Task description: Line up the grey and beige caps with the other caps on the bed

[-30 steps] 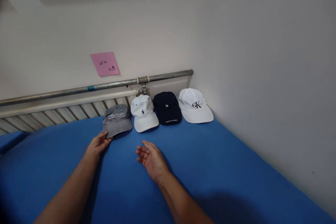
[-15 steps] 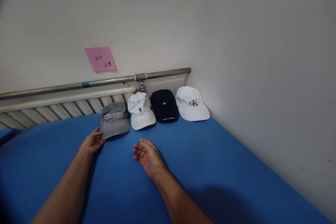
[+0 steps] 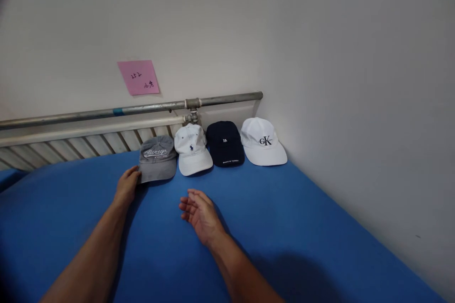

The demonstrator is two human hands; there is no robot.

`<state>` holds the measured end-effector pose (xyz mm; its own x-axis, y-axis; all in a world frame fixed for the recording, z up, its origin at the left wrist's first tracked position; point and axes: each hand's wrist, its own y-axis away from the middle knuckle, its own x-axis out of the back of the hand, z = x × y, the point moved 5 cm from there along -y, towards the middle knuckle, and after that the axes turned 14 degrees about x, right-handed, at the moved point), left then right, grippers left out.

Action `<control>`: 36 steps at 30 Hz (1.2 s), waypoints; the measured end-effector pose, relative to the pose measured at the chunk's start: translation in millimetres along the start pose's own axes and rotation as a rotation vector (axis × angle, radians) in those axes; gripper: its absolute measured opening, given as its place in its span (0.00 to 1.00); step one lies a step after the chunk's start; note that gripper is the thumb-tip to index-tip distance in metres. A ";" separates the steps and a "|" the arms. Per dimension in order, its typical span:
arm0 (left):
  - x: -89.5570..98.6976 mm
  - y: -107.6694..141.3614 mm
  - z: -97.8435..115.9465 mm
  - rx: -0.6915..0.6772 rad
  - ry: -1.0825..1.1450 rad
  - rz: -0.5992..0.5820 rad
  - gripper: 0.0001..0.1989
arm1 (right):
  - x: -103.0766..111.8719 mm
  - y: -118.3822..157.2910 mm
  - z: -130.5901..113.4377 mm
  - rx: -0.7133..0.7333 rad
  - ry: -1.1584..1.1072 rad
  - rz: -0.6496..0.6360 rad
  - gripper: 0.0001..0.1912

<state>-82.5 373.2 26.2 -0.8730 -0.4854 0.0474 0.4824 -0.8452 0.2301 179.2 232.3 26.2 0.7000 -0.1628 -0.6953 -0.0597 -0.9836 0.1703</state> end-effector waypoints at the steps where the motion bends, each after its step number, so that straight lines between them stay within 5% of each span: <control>1: 0.6 2.0 1.5 -0.038 -0.063 0.009 0.12 | -0.6 0.1 0.1 0.003 0.005 -0.007 0.18; 7: -4.0 15.5 12.2 -0.238 -0.380 -0.032 0.18 | -4.0 1.5 -1.9 0.020 0.035 -0.029 0.18; 16: -11.5 22.3 6.8 -0.397 -0.644 -0.154 0.43 | -6.9 5.1 -5.4 0.018 0.092 -0.050 0.19; 36: -19.7 19.6 7.9 -0.429 -0.737 -0.166 0.43 | -4.6 2.3 -1.4 0.029 0.132 -0.085 0.21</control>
<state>-56.5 368.0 37.5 -0.6869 -0.2054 0.6972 0.2006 -0.9755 -0.0898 176.8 230.8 30.8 0.7909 -0.0696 -0.6080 -0.0160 -0.9955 0.0932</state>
